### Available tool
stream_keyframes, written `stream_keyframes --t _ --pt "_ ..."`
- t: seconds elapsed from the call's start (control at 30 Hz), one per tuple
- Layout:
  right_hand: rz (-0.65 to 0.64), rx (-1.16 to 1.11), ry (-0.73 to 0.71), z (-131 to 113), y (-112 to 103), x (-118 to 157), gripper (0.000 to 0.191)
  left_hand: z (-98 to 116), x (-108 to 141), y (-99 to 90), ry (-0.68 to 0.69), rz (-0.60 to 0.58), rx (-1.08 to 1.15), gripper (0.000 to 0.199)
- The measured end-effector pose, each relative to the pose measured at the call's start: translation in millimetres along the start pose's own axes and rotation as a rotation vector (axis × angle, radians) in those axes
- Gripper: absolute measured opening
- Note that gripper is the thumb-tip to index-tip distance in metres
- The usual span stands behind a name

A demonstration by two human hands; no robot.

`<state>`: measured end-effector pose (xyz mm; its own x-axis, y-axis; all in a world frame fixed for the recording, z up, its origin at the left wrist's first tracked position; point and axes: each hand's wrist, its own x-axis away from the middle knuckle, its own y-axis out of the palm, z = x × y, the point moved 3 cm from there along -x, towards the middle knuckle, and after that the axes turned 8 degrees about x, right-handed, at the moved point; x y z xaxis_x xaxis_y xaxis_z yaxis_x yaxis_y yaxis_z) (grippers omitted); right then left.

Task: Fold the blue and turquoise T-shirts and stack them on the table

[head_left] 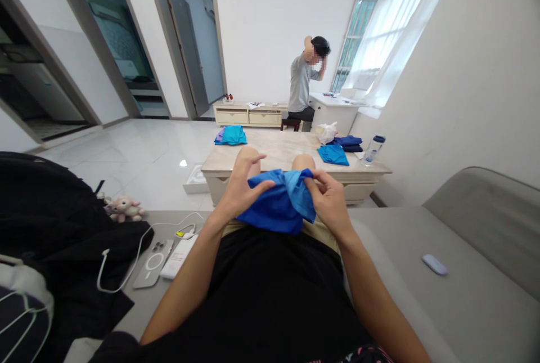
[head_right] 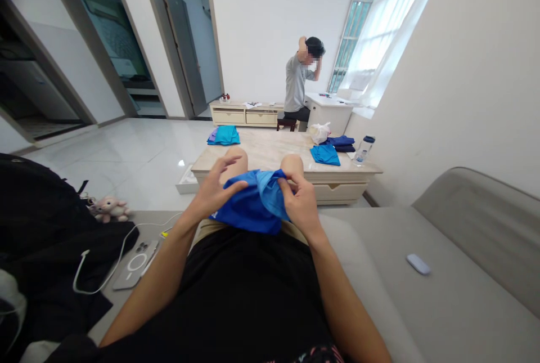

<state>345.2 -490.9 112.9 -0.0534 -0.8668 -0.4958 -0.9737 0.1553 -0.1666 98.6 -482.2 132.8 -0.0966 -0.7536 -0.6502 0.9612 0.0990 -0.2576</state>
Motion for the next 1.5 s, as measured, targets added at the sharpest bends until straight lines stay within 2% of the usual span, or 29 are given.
stream_keyframes --t 0.07,0.13,0.23,0.33,0.4,0.47,0.57,0.6,0.7,0.8,0.97,1.03,1.37,1.5 --pt "-0.141 -0.014 -0.005 -3.1 17.2 5.6 0.037 10.4 5.7 19.6 -0.019 -0.184 0.065 0.064" --pt "-0.184 -0.047 -0.019 -7.3 24.9 8.8 0.035 16.0 8.8 31.1 -0.098 -0.245 0.094 0.05" --pt "-0.071 -0.136 -0.008 -13.2 15.2 7.1 0.036 14.2 8.8 27.6 -0.193 -0.133 0.065 0.034" --pt "0.098 -0.238 -0.012 -15.7 -6.5 1.7 0.033 8.1 8.0 14.4 -0.213 -0.011 0.106 0.037" --pt "0.12 -0.23 -0.04 -14.5 -14.6 -1.1 0.033 4.9 8.6 9.0 -0.23 0.048 0.205 0.044" --pt "0.02 -0.157 -0.072 -11.8 -11.2 -2.0 0.043 3.8 10.1 9.3 -0.26 0.06 0.318 0.05" --pt "-0.197 -0.038 -0.101 -7.2 9.1 2.2 0.072 6.1 13.0 16.1 -0.305 -0.008 0.402 0.057" --pt "-0.242 -0.012 -0.096 -6.1 16.4 4.4 0.071 7.3 13.6 17.6 -0.305 -0.016 0.391 0.059" --pt "-0.281 0.049 -0.063 -5.5 30.5 9.7 0.039 9.8 13.6 14.4 -0.254 0.072 0.282 0.061" --pt "-0.225 0.077 -0.045 -8.1 29.2 10.6 0.042 6.7 11.6 4.4 -0.229 0.168 0.229 0.058" --pt "-0.049 0.098 -0.02 -9.0 12.2 2.8 0.049 -3.2 7.5 -17.1 -0.19 0.294 0.186 0.058" --pt "-0.019 0.112 -0.027 -8.4 7.4 -0.3 0.049 -4.8 6.9 -22.4 -0.173 0.309 0.18 0.058" --pt "-0.036 0.118 -0.015 -6.3 -25.4 -3.9 0.046 0.2 10.9 -37.9 -0.184 0.306 0.196 0.044" --pt "0.146 0.12 -0.036 0.1 -42.1 -8.6 0.046 -3.1 10.3 -52.5 -0.174 0.408 0.207 0.047"
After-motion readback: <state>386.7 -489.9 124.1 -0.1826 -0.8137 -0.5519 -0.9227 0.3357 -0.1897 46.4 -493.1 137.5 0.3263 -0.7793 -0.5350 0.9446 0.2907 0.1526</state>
